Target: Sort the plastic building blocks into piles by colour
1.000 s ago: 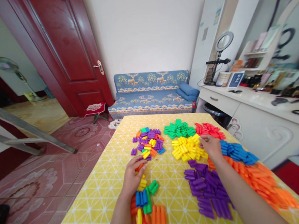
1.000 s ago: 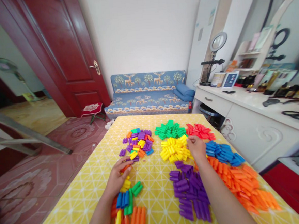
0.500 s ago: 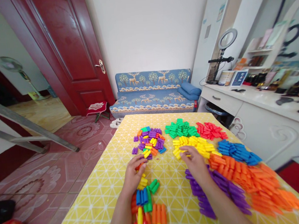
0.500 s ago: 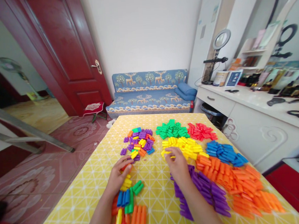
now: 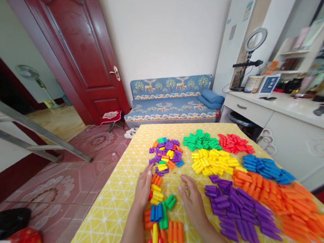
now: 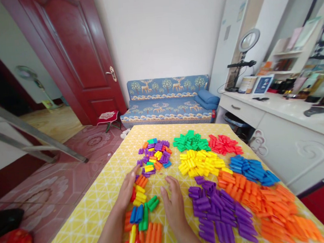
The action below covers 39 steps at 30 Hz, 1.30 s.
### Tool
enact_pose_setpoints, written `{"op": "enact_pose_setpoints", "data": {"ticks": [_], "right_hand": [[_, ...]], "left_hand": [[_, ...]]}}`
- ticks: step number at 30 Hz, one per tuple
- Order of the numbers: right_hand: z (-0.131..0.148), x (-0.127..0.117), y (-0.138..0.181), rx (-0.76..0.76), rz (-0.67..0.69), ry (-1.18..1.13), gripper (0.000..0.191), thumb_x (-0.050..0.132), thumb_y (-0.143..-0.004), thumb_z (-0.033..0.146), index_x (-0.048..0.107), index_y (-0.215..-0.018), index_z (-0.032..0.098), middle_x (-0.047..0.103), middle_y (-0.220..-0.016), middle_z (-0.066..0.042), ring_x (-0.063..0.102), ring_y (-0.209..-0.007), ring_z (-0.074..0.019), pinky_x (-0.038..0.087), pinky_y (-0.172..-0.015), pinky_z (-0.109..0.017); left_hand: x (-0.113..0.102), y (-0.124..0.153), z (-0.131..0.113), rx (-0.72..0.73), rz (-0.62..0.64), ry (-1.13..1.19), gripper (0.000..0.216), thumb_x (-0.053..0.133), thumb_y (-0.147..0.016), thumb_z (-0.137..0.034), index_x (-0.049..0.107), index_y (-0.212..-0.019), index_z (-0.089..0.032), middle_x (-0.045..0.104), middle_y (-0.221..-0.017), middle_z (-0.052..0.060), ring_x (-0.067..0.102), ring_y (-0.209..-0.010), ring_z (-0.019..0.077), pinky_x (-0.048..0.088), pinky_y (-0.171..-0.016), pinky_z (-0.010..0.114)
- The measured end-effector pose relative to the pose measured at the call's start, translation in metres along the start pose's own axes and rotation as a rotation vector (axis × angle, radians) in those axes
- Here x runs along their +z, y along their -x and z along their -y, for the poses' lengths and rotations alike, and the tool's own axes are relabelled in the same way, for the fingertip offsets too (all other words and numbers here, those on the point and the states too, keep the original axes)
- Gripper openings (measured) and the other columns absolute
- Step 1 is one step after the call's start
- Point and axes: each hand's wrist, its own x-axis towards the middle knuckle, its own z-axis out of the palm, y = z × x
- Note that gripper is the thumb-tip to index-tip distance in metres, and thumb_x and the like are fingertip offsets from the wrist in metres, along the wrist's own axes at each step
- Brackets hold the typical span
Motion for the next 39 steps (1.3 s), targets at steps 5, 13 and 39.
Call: {"op": "enact_pose_setpoints", "data": {"ticks": [5, 13, 39], "right_hand": [[0.001, 0.000, 0.001, 0.097, -0.015, -0.079, 0.048, 0.050, -0.088, 0.048, 0.052, -0.126, 0.020, 0.053, -0.134, -0.011, 0.049, -0.124, -0.0235, 0.043, -0.102, -0.039], [0.000, 0.000, -0.001, 0.127, -0.031, -0.131, 0.047, 0.049, -0.087, 0.053, 0.057, -0.119, 0.020, 0.061, -0.123, -0.012, 0.059, -0.110, -0.0242, 0.049, -0.093, -0.037], [0.001, -0.005, -0.001, 0.214, -0.009, -0.151, 0.047, 0.049, -0.087, 0.055, 0.057, -0.119, 0.022, 0.067, -0.105, -0.008, 0.063, -0.098, -0.0231, 0.050, -0.084, -0.033]], "left_hand": [[0.007, 0.013, -0.020, -0.067, 0.197, 0.243, 0.055, 0.033, -0.094, -0.056, 0.060, -0.127, -0.021, 0.061, -0.132, 0.008, 0.052, -0.127, 0.0250, 0.036, -0.111, 0.046], [0.011, -0.034, -0.044, 0.068, 0.096, 0.141, 0.044, 0.049, -0.089, -0.051, 0.072, -0.106, -0.017, 0.071, -0.112, 0.010, 0.063, -0.110, 0.0255, 0.046, -0.100, 0.040], [0.056, -0.132, -0.052, 0.382, 0.590, -0.765, 0.028, 0.068, -0.063, -0.026, 0.077, -0.089, -0.034, 0.074, -0.101, 0.000, 0.064, -0.099, 0.0252, 0.046, -0.090, 0.033]]}}
